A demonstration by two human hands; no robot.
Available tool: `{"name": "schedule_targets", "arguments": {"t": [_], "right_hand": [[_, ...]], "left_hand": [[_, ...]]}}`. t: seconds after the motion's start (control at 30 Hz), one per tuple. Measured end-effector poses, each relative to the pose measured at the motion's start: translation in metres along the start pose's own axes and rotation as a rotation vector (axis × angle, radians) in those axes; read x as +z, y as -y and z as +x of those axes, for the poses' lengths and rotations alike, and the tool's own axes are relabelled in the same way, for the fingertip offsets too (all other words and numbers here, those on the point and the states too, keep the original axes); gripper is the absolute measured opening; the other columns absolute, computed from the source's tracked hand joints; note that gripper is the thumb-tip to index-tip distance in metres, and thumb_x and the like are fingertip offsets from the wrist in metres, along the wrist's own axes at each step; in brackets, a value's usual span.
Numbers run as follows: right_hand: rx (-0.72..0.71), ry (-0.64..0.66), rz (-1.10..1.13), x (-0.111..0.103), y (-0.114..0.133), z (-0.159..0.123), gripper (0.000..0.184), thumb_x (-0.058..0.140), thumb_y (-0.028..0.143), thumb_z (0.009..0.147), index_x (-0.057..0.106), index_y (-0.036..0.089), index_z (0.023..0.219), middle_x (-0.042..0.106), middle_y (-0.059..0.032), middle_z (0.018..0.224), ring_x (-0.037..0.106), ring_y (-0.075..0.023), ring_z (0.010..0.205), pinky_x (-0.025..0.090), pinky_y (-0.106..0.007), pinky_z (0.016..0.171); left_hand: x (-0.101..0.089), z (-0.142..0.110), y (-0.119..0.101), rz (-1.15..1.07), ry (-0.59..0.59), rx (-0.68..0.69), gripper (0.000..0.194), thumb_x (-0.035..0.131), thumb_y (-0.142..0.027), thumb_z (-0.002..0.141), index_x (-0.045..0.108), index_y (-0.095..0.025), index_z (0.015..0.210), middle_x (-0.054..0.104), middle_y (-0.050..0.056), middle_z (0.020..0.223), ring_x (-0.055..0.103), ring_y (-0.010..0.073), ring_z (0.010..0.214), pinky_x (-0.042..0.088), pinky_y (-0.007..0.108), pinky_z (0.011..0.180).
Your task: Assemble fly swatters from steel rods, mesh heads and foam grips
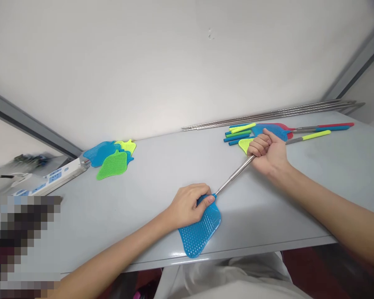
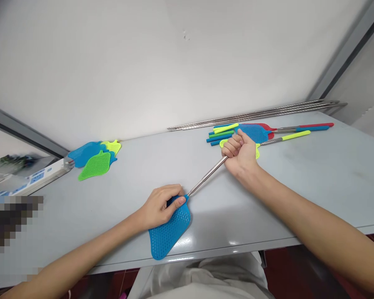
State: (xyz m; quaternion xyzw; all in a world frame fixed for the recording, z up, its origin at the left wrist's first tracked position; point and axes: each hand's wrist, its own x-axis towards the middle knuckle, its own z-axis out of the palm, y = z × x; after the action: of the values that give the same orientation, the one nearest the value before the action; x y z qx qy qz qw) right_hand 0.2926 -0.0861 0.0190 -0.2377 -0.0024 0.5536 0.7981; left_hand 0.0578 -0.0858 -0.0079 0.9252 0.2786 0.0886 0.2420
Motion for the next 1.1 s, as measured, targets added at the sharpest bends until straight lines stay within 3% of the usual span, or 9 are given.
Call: {"name": "schedule_targets", "arguments": {"t": [0.33,1.1], "right_hand": [[0.068,0.053,0.081,-0.014,-0.007,0.008,0.039,0.035,0.018,0.087,0.006,0.019,0.063,0.006,0.0072,0.046,0.009,-0.0059,0.035,0.013,-0.019,0.031],[0.084,0.028,0.04,-0.01,-0.001,0.005,0.04,0.04,0.022,0.085,0.009,0.019,0.06,0.009,0.0063,0.045,0.012,-0.0073,0.037,0.019,-0.02,0.032]], "left_hand": [[-0.001,-0.001,0.001,0.0,0.011,-0.01,0.033,0.031,-0.038,0.092,0.049,-0.019,0.071,0.051,-0.002,0.068,0.048,0.0109,0.067,0.037,0.022,0.065],[-0.005,-0.004,0.0,-0.013,-0.031,-0.028,0.031,0.034,-0.037,0.091,0.053,-0.018,0.074,0.055,0.0,0.072,0.051,0.012,0.07,0.039,0.024,0.066]]}}
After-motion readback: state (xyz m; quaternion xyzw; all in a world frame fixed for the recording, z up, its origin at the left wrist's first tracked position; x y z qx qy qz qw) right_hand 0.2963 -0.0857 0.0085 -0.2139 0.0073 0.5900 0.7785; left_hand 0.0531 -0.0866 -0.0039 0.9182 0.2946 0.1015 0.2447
